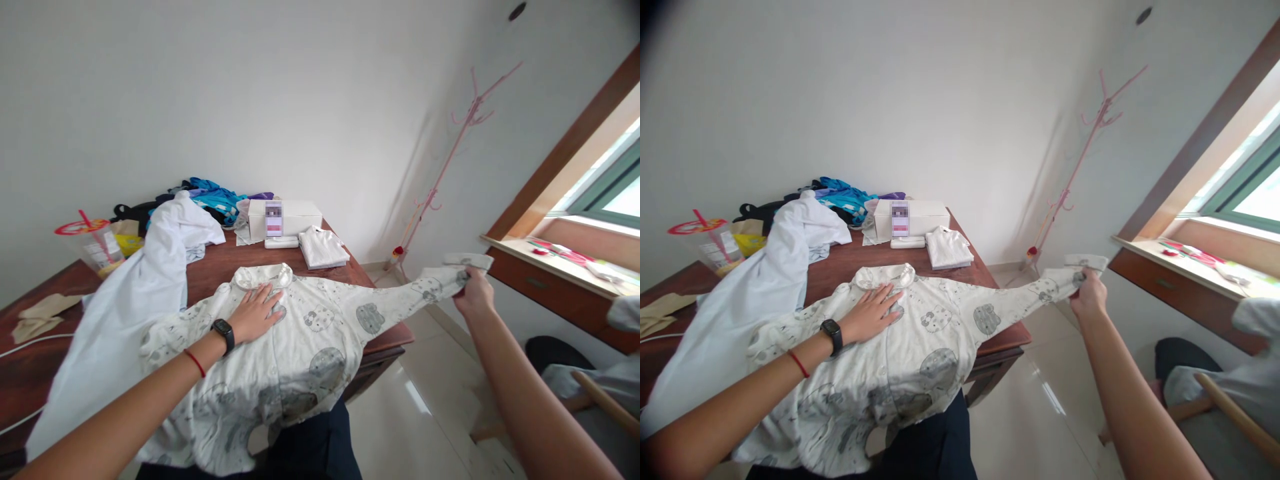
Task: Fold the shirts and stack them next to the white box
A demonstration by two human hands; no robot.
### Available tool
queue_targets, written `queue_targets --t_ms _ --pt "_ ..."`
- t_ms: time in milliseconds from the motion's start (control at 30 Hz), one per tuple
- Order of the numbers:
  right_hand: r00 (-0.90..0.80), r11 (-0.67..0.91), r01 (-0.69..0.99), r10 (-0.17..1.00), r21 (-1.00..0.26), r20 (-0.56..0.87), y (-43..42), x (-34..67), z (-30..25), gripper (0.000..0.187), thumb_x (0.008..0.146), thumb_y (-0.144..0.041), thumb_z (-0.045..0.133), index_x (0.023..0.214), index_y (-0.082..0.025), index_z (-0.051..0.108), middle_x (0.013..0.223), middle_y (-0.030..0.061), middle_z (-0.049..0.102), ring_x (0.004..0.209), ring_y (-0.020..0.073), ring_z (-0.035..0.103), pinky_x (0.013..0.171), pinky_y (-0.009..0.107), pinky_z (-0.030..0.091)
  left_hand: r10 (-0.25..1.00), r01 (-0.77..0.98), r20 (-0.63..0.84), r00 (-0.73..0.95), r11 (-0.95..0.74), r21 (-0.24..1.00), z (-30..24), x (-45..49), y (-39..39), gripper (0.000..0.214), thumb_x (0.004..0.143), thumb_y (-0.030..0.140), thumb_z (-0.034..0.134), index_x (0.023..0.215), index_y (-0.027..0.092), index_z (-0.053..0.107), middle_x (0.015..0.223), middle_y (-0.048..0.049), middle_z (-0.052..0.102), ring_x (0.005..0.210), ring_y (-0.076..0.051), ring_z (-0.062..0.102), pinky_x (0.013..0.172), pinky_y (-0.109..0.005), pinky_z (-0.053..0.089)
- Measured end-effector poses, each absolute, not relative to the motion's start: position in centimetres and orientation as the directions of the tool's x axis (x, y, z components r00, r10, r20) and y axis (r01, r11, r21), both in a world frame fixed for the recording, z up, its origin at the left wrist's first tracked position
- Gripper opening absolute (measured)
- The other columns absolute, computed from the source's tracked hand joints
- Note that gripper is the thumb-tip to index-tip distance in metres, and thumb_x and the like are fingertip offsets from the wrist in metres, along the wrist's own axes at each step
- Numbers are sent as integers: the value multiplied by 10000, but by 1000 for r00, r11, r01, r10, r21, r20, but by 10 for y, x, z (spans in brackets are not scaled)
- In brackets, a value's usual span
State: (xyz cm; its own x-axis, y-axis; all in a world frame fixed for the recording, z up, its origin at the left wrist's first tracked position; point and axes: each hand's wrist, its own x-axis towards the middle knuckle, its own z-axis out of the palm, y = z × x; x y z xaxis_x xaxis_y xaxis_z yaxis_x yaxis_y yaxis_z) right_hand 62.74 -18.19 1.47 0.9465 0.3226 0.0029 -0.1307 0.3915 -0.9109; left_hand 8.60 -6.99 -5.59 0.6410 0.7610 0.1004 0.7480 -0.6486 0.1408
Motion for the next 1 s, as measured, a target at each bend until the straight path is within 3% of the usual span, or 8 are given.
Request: queue_targets --t_ms 133,233,300,467,567,633,833,1000 --pt "924 362 -243 368 -900 -102 -199 637 13 202 838 -166 462 653 -239 424 640 -31 487 583 170 563 738 379 571 758 763 217 616 -642 78 -39 127 -105 555 968 456 454 1407 132 553 1568 -210 401 1474 -422 291 1182 -625 177" --pt "898 357 -157 441 -921 18 -199 628 12 181 824 -253 444 643 -251 433 693 5 535 677 219 618 810 473 569 664 645 151 733 -748 158 -35 173 -125 581 989 533 390 1434 186 530 1528 -176 468 1460 -356 344 1178 -560 259" --pt "872 416 -111 476 -903 112 -197 614 19 149 806 -297 466 664 -252 471 738 25 576 747 239 649 845 504 567 635 606 69 769 -759 238 -39 202 -126 669 984 610 346 1487 187 467 1582 -175 390 1482 -355 302 1180 -556 262" --pt "834 655 -136 481 -744 271 -195 567 71 213 859 -300 443 744 -241 613 922 97 691 943 247 699 938 459 556 694 658 56 718 -703 269 -64 243 -109 860 936 728 294 1571 149 321 1660 -208 176 1534 -399 100 1192 -646 92" --pt "759 704 -14 470 -710 451 -196 538 108 329 881 -270 392 718 -248 677 1040 151 718 1048 254 697 907 416 554 704 668 50 708 -691 277 -74 249 -103 980 856 843 261 1592 195 274 1674 -193 116 1540 -402 41 1169 -692 22" --pt "694 729 12 487 -684 531 -196 518 128 351 884 -245 394 721 -253 704 1062 141 727 1104 242 685 892 381 548 698 665 21 716 -690 287 -76 249 -100 1045 813 886 256 1601 199 244 1676 -194 91 1541 -402 17 1161 -703 -1" --pt "623 757 -203 589 -622 514 -185 442 161 262 913 -253 454 863 -216 709 1014 65 727 1077 192 691 927 340 584 686 656 -33 727 -680 326 -72 249 -93 1198 737 936 320 1611 132 163 1674 -202 56 1536 -417 -9 1169 -703 2" --pt "530 728 -149 631 -670 567 -161 368 169 314 940 -355 451 1052 -186 691 1047 50 725 1114 201 678 958 387 571 676 635 15 736 -698 332 -70 249 -98 1081 787 880 346 1598 173 247 1679 -152 117 1526 -447 16 1165 -700 21"
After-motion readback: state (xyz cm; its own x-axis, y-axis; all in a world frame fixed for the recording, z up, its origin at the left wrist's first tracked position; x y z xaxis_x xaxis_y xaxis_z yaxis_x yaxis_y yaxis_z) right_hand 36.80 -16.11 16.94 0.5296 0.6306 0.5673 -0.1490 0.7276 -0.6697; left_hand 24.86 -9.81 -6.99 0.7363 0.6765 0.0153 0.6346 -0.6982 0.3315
